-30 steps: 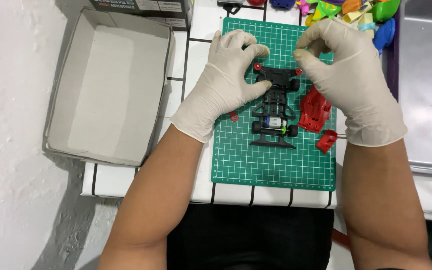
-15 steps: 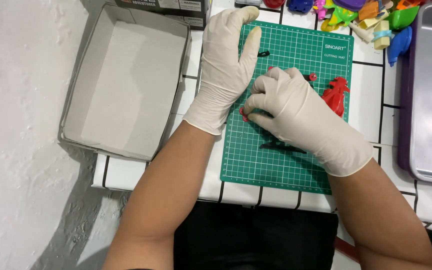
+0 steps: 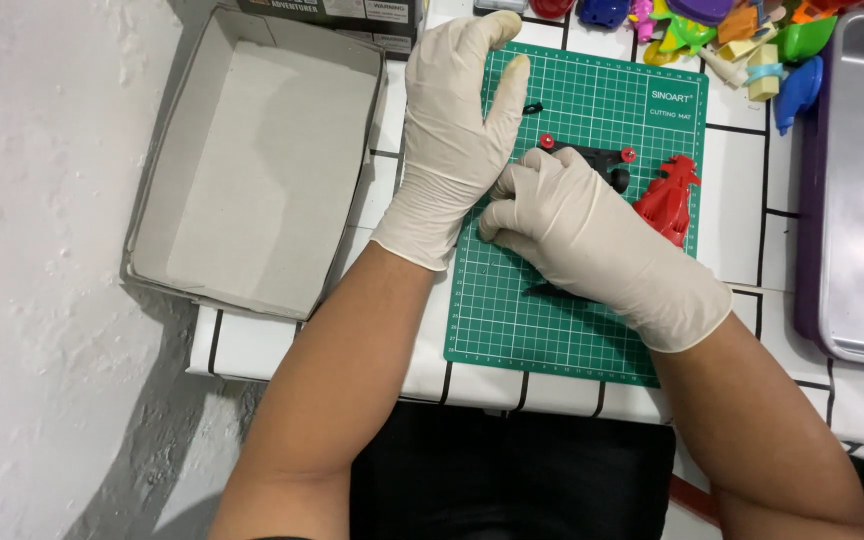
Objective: Assembling a plastic toy car by attaching the body cowl to the chassis on a cutting mat.
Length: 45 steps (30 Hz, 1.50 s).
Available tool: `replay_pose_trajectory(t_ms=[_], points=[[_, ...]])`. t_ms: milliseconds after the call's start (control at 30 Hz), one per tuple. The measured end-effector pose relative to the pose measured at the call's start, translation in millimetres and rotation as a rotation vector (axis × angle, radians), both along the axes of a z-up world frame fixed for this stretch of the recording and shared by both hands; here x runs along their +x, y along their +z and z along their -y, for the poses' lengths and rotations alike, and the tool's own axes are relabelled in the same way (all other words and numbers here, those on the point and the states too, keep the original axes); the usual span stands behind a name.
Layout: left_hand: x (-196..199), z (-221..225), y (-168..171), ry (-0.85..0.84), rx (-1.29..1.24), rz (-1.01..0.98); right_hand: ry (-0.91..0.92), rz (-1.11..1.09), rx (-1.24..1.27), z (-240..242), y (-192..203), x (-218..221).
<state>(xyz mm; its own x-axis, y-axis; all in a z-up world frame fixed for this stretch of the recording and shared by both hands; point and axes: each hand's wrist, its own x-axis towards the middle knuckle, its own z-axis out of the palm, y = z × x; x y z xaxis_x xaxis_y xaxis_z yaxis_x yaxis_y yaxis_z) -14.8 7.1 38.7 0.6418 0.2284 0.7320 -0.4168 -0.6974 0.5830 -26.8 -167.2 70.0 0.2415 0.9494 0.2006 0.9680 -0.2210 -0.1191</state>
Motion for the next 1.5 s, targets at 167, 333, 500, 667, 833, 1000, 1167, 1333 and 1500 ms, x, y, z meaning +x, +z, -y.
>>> replay_pose_trajectory(t_ms=[167, 333, 500, 667, 833, 1000, 1167, 1333, 1500], points=[[-8.9, 2.5, 13.6, -0.025, 0.068, -0.013, 0.019, -0.317, 0.049, 11.8, 26.0, 7.8], [-12.4, 9.8, 22.8, -0.192, 0.128, 0.009, -0.371, -0.653, 0.164, 41.5, 75.8, -18.3], [-6.4, 21.9, 7.7, -0.279, 0.294, -0.129, -0.768, -0.894, 0.483, 77.8, 71.5, -49.7], [-6.2, 32.1, -3.3, -0.314, 0.384, -0.314, -0.907, -0.96, 0.466, 106.3, 40.2, -74.9], [-9.0, 33.0, 0.1, -0.355, 0.461, -0.433, -0.991, -0.871, 0.448, 113.6, 14.7, -95.0], [-9.3, 34.0, -0.6, -0.371, 0.499, -0.49, -0.614, -0.321, 0.471, 119.8, -16.7, -96.3], [-11.0, 33.2, 2.4, -0.386, 0.477, -0.486, -0.569, -0.25, 0.492, 113.3, -20.4, -96.4], [-11.6, 32.8, 2.3, -0.394, 0.457, -0.485, -0.569, -0.213, 0.501, 114.7, -26.5, -97.5], [-11.6, 32.7, 2.1, -0.391, 0.451, -0.485, -0.604, -0.212, 0.518, 113.9, -28.9, -98.3]])
